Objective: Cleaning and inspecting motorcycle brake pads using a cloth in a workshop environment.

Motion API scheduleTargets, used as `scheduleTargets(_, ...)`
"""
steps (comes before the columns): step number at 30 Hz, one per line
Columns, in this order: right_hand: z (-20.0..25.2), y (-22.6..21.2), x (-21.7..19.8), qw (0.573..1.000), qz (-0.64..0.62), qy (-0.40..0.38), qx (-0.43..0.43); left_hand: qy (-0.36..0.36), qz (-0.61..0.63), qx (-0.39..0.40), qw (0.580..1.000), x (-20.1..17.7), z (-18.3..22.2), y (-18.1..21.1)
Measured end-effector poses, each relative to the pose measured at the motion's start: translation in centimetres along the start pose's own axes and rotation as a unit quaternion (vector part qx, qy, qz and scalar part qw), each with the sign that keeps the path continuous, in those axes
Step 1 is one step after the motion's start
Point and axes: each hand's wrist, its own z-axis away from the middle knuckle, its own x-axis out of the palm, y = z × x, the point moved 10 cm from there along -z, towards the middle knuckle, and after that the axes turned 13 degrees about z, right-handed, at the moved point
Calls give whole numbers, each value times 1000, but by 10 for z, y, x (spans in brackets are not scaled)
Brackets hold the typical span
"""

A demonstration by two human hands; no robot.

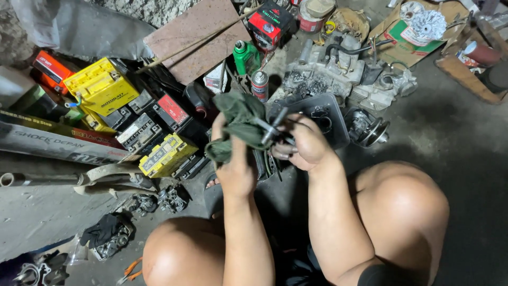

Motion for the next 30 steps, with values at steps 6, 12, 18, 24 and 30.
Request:
scheduleTargets(6,9,15,6,996,55,-40,57,-179,10,63,982,16,-2,23)
scheduleTargets(12,10,-8,19,990,132,47,-2,-115,-2,84,990,-1,-6,20)
scheduleTargets(18,9,-47,27,895,364,10,-258,76,9,-1,997,-35,3,-7)
scheduleTargets(24,23,-62,64,906,300,-59,-294,212,39,-55,975,-48,8,-5)
scheduleTargets(30,25,-56,83,913,269,-49,-305,252,93,-73,960,-45,15,-14)
